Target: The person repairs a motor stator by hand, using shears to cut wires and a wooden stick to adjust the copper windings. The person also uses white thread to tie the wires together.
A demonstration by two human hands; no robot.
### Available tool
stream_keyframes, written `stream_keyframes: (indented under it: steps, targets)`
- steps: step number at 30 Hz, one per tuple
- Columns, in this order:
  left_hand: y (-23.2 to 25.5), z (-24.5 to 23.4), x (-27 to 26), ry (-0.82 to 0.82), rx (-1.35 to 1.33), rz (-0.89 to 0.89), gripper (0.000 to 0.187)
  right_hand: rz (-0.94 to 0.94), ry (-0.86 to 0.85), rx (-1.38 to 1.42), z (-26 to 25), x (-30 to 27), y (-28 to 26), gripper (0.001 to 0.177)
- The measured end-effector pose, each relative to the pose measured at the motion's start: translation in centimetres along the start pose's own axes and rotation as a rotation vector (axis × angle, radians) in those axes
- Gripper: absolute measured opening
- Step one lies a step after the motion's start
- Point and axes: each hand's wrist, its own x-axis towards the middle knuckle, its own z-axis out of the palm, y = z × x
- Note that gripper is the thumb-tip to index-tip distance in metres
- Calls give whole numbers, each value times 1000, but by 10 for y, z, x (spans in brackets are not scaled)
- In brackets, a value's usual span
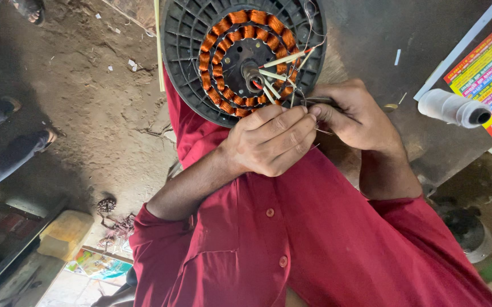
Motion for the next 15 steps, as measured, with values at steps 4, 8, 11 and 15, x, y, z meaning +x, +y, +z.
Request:
stream_keyframes:
  steps: [4,8,11,15]
  targets:
    - [-1,-2,1,5,-14,-7,17,15,53,-49,5,-2,-6,21]
    - [-3,-4,5,13,-18,-3,19,1,154,-146,12,-2,-10,25]
    - [1,-5,13,40,-66,-27,17,-37,202,-201,11,-4,-2,28]
    - [15,5,43,-24,-121,-172,6,-121,109,-105,-5,-19,29,25]
